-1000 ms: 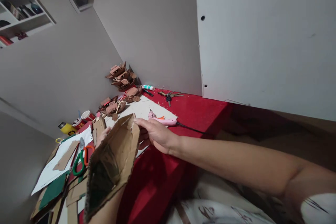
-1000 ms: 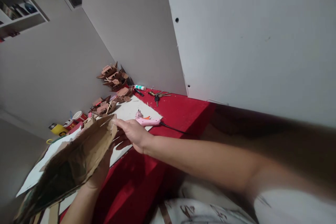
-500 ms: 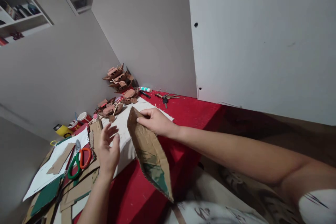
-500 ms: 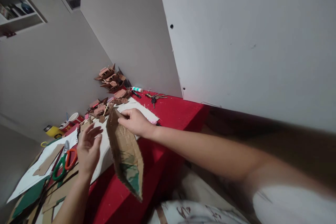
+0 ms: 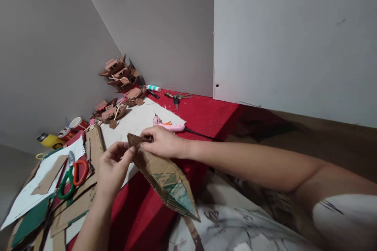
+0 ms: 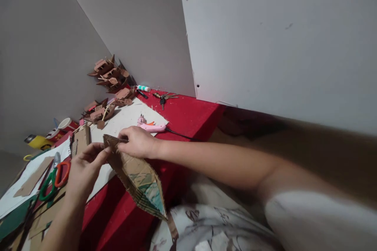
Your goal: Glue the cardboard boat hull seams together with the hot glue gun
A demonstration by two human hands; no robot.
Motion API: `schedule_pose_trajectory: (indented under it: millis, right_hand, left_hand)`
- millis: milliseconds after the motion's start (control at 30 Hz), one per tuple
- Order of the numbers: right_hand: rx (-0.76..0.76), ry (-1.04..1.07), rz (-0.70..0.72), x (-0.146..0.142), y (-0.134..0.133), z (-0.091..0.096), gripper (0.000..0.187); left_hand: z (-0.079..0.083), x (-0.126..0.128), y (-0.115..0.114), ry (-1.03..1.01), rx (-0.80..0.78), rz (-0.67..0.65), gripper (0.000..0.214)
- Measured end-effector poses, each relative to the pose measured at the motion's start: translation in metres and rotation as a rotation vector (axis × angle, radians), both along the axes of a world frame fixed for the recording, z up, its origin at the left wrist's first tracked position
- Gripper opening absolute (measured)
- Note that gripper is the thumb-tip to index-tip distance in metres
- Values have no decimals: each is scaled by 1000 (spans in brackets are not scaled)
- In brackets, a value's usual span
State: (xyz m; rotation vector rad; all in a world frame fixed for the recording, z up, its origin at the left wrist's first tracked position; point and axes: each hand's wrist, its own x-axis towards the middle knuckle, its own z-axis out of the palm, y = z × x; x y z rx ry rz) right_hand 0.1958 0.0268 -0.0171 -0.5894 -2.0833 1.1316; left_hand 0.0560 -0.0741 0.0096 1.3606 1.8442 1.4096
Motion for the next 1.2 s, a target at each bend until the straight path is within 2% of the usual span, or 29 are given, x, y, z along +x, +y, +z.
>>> schedule_pose_trajectory:
  millis: [200, 367, 567, 800, 1067, 1200]
  right_hand:
    - [-56, -8, 39, -2, 3, -1, 5]
    - [-94, 1, 66, -3, 5, -3, 7]
    - [-170, 55, 126, -4, 7, -7, 8]
    - [-244, 43, 134, -3, 3, -6, 9]
    - [-266, 22, 128, -2, -2, -3, 9]
    - [-282, 21, 126, -2, -2, -7, 9]
  left_hand:
    - [9, -2, -5, -9, -145, 13, 37]
    - [7, 0, -4, -68, -106, 45, 38]
    - [4, 0, -5, 10, -75, 35, 29]
    - [-3, 0, -4, 85, -32, 38, 23]
    - [1, 2, -4, 122, -73, -6, 18]
    - [-3, 2, -2, 153, -73, -19, 17]
